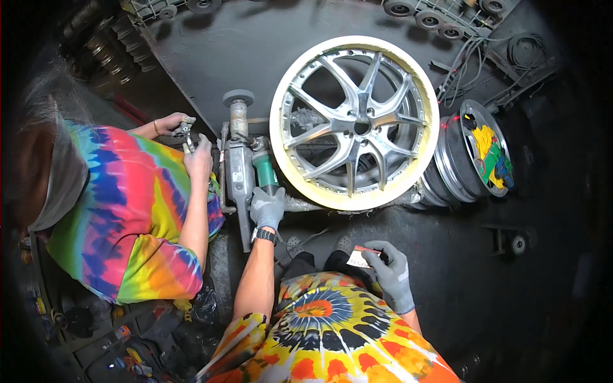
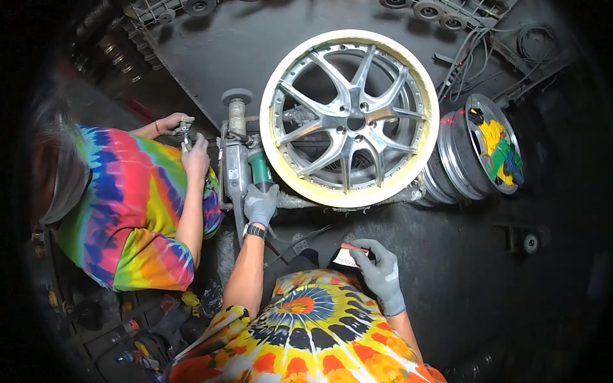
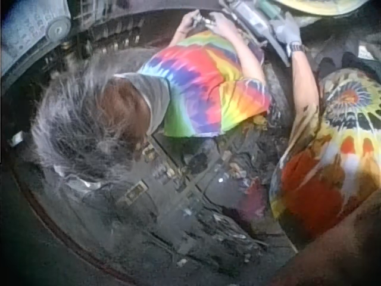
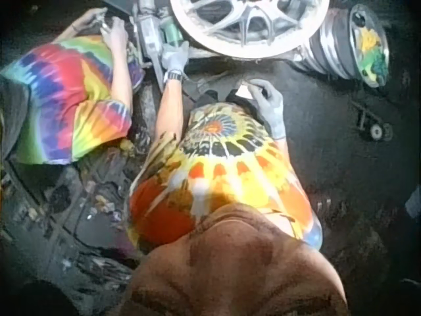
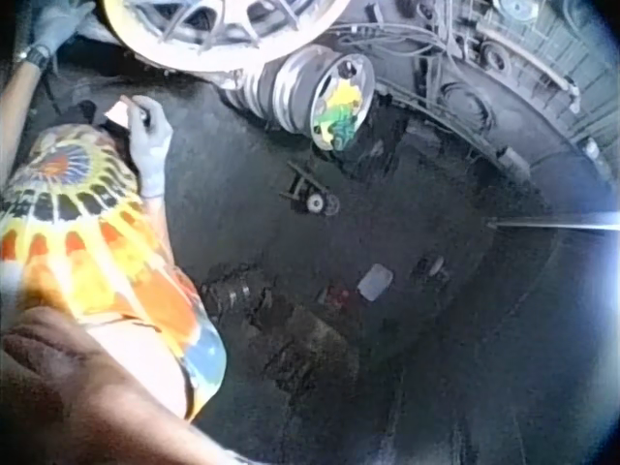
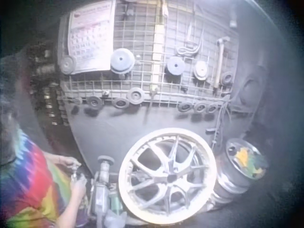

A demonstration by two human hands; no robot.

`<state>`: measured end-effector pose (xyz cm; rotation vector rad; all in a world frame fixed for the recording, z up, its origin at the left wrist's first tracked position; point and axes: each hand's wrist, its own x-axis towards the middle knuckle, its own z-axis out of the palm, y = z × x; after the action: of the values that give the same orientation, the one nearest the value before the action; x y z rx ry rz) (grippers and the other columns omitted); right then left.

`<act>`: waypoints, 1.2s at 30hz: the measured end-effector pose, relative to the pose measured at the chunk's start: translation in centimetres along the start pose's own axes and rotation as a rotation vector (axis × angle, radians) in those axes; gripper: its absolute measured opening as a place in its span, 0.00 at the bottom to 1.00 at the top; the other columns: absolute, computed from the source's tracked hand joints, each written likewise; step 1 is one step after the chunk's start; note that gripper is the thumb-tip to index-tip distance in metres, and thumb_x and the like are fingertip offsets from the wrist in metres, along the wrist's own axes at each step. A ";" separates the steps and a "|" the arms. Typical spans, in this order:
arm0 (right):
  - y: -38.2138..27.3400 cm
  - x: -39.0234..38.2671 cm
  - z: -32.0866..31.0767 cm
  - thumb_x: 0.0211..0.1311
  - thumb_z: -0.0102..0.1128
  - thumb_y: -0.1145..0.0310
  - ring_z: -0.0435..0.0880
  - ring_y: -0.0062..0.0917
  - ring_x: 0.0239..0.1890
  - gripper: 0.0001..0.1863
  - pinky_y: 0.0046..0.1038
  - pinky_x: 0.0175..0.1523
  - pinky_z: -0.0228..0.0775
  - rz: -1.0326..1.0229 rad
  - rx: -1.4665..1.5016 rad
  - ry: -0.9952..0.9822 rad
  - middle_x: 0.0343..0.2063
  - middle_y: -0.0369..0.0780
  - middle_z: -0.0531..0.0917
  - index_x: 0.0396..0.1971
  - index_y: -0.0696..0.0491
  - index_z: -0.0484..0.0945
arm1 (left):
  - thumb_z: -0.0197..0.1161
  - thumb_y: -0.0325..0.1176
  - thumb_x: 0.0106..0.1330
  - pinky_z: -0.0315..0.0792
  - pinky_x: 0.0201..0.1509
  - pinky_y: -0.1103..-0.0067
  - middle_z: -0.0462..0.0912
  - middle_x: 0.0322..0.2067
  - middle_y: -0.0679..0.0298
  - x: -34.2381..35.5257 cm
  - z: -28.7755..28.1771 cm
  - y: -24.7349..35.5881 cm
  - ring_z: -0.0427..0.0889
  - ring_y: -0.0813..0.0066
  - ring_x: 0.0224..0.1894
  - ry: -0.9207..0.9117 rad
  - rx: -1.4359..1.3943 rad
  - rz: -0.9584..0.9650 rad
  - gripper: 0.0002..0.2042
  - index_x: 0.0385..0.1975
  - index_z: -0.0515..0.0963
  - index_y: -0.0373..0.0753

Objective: The person applies masking tape to the edge of a car rim and then uses a power grinder to smooth the inner spokes.

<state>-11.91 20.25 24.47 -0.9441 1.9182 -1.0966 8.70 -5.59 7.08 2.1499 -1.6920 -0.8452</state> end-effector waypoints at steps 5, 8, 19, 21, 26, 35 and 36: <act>-0.3 -0.3 -0.8 0.70 0.69 0.69 0.87 0.19 0.39 0.12 0.26 0.47 0.79 -0.030 -0.004 -0.083 0.38 0.42 0.91 0.47 0.61 0.86 | 0.75 0.60 0.61 0.80 0.50 0.53 0.88 0.40 0.38 -5.1 1.2 -2.9 0.88 0.36 0.44 0.086 -0.248 -0.036 0.34 0.48 0.76 0.30; 1.6 0.2 -1.5 0.69 0.69 0.70 0.87 0.20 0.40 0.12 0.26 0.48 0.79 0.006 0.136 -0.149 0.38 0.41 0.91 0.47 0.61 0.87 | 0.77 0.53 0.63 0.80 0.47 0.54 0.88 0.36 0.41 -11.4 0.1 -2.6 0.88 0.37 0.40 0.103 -0.348 0.001 0.29 0.46 0.77 0.30; 8.9 3.3 -2.0 0.68 0.71 0.68 0.82 0.33 0.65 0.16 0.32 0.70 0.70 0.103 0.720 -0.744 0.68 0.53 0.78 0.49 0.64 0.87 | 0.77 0.38 0.61 0.80 0.54 0.63 0.87 0.44 0.47 -31.8 -0.4 1.3 0.89 0.52 0.48 -0.066 -0.605 0.198 0.24 0.53 0.78 0.33; 11.3 3.6 -5.8 0.64 0.75 0.65 0.87 0.31 0.56 0.17 0.33 0.65 0.77 0.121 0.565 -0.811 0.53 0.49 0.88 0.45 0.63 0.88 | 0.76 0.37 0.59 0.80 0.58 0.62 0.86 0.49 0.46 -34.1 1.1 3.2 0.88 0.50 0.53 -0.190 -0.660 0.313 0.27 0.57 0.77 0.33; 15.1 1.2 -14.5 0.62 0.78 0.57 0.84 0.46 0.58 0.18 0.46 0.65 0.77 -0.156 0.875 -0.614 0.54 0.50 0.84 0.39 0.55 0.83 | 0.77 0.40 0.65 0.78 0.60 0.60 0.84 0.53 0.43 -39.0 5.0 9.2 0.86 0.42 0.56 -0.323 -0.722 0.625 0.33 0.65 0.69 0.34; 19.8 -0.2 -32.0 0.73 0.60 0.35 0.73 0.50 0.72 0.48 0.61 0.74 0.67 -0.505 1.084 -0.445 0.74 0.54 0.70 0.79 0.55 0.61 | 0.64 0.48 0.76 0.76 0.66 0.63 0.86 0.55 0.48 -39.8 7.3 8.3 0.83 0.48 0.60 -0.592 -0.284 0.823 0.23 0.60 0.82 0.37; 20.6 -0.5 -33.4 0.73 0.61 0.37 0.73 0.50 0.73 0.49 0.61 0.74 0.67 -0.536 1.128 -0.434 0.74 0.54 0.70 0.79 0.56 0.59 | 0.60 0.56 0.75 0.76 0.66 0.63 0.85 0.57 0.48 -38.8 8.5 5.5 0.84 0.51 0.61 -0.481 -0.076 0.672 0.27 0.61 0.83 0.41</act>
<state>-44.97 40.60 18.67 -0.8896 0.4815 -1.7780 -6.33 30.95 13.92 1.2200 -2.3466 -1.2254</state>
